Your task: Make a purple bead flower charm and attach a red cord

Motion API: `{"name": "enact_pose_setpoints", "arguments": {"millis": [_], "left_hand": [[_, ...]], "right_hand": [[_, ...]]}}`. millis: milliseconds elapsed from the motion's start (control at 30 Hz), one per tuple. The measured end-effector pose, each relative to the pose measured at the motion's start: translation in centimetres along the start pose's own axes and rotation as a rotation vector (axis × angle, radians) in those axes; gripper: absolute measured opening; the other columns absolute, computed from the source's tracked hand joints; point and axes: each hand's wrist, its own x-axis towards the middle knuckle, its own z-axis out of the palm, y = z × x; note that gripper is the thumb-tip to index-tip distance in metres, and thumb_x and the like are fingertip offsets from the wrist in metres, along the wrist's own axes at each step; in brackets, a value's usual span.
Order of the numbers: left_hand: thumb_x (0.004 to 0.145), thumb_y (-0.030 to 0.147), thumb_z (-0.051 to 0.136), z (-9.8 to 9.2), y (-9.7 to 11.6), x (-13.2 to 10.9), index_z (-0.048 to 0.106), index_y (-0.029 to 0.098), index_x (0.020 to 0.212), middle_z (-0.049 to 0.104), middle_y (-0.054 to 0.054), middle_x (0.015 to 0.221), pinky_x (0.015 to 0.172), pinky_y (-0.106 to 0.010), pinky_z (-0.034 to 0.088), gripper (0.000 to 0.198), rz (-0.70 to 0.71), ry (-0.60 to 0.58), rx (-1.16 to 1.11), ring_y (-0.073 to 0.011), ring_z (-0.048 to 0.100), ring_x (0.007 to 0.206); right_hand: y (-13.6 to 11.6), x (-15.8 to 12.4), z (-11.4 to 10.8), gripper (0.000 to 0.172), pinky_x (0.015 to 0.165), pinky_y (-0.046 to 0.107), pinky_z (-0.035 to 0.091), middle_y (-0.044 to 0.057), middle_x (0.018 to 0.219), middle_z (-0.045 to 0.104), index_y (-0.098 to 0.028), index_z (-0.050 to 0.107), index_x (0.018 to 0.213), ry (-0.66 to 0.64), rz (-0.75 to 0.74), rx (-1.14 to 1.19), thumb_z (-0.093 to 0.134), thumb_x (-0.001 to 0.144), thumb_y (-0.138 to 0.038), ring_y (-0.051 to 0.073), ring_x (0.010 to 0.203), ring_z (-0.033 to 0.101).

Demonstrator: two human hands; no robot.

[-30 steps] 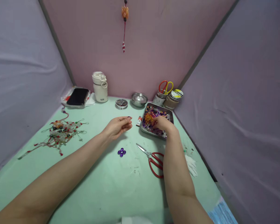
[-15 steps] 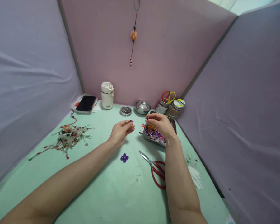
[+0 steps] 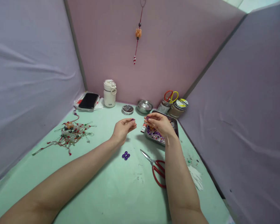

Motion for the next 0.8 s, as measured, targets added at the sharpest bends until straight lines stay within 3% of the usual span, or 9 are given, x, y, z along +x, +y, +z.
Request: {"name": "enact_pose_setpoints", "arguments": {"millis": [800], "left_hand": [[0.063, 0.025, 0.079, -0.45, -0.66, 0.65, 0.064, 0.010, 0.086, 0.068, -0.003, 0.068, 0.083, -0.035, 0.055, 0.031, 0.103, 0.002, 0.077, -0.0136, 0.065, 0.066]], "right_hand": [[-0.25, -0.26, 0.15, 0.030, 0.071, 0.030, 0.053, 0.001, 0.076, 0.070, -0.020, 0.068, 0.079, 0.001, -0.033, -0.107, 0.082, 0.056, -0.031, 0.016, 0.072, 0.066]]}}
